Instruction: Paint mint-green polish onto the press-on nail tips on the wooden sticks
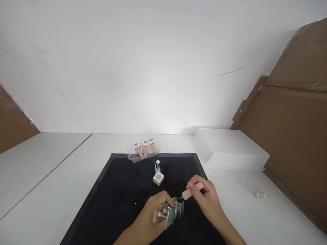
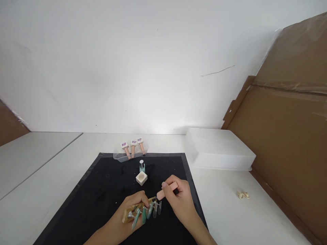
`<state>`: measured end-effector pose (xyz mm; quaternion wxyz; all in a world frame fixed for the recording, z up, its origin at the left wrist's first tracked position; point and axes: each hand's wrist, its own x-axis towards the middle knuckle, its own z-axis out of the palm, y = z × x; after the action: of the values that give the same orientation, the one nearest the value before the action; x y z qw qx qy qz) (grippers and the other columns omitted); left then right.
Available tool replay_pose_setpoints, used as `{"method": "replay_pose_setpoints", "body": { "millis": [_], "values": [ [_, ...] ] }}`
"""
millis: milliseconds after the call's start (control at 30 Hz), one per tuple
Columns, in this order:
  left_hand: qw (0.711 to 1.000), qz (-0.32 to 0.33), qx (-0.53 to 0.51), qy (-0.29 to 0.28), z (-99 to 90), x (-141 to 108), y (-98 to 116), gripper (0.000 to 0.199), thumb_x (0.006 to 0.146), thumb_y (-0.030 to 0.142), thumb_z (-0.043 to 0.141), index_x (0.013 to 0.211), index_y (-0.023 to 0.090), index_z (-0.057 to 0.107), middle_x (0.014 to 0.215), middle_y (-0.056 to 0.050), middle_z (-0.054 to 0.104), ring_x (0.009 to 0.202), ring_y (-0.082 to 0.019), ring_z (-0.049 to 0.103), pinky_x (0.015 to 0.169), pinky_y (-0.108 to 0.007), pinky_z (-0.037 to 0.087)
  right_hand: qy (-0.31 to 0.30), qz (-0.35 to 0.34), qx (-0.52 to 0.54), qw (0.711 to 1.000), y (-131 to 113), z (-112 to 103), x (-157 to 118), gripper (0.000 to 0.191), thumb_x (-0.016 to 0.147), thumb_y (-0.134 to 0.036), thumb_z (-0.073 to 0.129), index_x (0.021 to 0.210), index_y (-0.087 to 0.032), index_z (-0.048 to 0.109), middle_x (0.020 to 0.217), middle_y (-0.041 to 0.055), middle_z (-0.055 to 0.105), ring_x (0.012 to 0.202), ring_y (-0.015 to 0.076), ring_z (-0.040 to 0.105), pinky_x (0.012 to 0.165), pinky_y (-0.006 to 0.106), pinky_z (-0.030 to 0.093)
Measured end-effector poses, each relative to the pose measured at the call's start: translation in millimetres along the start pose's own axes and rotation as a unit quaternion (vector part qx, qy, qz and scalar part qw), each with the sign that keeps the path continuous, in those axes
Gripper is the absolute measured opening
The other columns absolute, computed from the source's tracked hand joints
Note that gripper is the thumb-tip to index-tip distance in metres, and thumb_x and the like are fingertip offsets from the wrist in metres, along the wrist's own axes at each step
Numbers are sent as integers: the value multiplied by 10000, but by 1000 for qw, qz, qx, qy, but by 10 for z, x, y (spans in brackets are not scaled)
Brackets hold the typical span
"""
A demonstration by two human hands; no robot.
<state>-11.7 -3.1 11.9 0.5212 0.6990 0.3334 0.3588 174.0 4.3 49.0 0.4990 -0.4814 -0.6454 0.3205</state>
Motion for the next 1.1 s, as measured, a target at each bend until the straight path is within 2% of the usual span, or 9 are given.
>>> {"method": "replay_pose_setpoints", "body": {
  "millis": [133, 200, 433, 500, 633, 700, 867, 933, 1100],
  "values": [
    [999, 16, 28, -5, 2, 18, 40, 169, 691, 42, 541, 758, 188, 486, 680, 48, 444, 570, -85, 376, 541, -203, 293, -86, -36, -16, 996, -30, -2, -17, 255, 786, -206, 529, 532, -190, 526, 448, -29, 544, 425, 117, 467, 433, 219, 349],
    [999, 20, 46, -5, 4, 23, 53, 157, 704, 53, 540, 760, 189, 486, 684, 46, 446, 575, -88, 387, 545, -204, 296, -104, -33, -22, 994, -30, 6, -25, 259, 789, -194, 531, 530, -189, 525, 429, -33, 551, 406, 111, 457, 420, 214, 338],
    [997, 33, 76, -6, -5, -20, -13, 278, 632, -30, 516, 787, 199, 487, 724, 36, 464, 609, -98, 419, 558, -202, 306, -7, 0, -24, 1000, 29, 5, -6, 298, 831, -255, 516, 539, -195, 505, 462, -7, 625, 427, 132, 502, 444, 232, 369],
    [996, 29, 78, -15, -9, -18, 12, 266, 641, -20, 522, 787, 199, 484, 727, 32, 462, 606, -99, 424, 553, -200, 311, -21, -9, -8, 1000, 1, 0, -4, 290, 824, -242, 517, 538, -198, 511, 445, -7, 641, 423, 138, 526, 450, 233, 388],
    [996, 29, 86, -24, -14, 10, 109, 210, 671, 16, 526, 766, 197, 477, 720, 29, 454, 605, -104, 437, 552, -201, 324, -101, -28, 8, 994, -69, 11, -13, 279, 800, -208, 530, 521, -197, 521, 433, 3, 673, 369, 126, 501, 412, 226, 366],
    [994, 30, 99, -26, -14, 15, 129, 205, 668, 25, 534, 766, 197, 482, 720, 26, 457, 613, -110, 443, 558, -205, 328, -107, -22, 0, 994, -67, 22, -16, 279, 799, -207, 534, 520, -194, 531, 448, 12, 682, 373, 127, 508, 408, 227, 358],
    [991, 37, 122, -30, -13, -21, 56, 236, 659, 15, 526, 792, 205, 484, 743, 16, 483, 637, -122, 458, 577, -210, 336, -17, -6, -31, 999, 16, 20, -10, 299, 817, -253, 530, 524, -195, 525, 454, 5, 657, 397, 131, 505, 424, 238, 364],
    [990, 39, 132, -33, -15, -31, 33, 252, 653, 6, 515, 803, 206, 482, 760, 11, 485, 644, -123, 462, 583, -212, 337, 1, -7, -29, 1000, 24, 10, -12, 300, 819, -253, 523, 523, -199, 513, 444, 2, 649, 395, 132, 503, 424, 238, 368],
    [986, 49, 154, -33, -24, -5, 96, 243, 645, 11, 507, 782, 208, 465, 732, 18, 464, 635, -123, 452, 571, -212, 322, -92, -34, -1, 995, -38, 14, -34, 300, 801, -206, 524, 503, -203, 493, 399, -4, 649, 359, 123, 492, 409, 221, 369]
  ]
}}
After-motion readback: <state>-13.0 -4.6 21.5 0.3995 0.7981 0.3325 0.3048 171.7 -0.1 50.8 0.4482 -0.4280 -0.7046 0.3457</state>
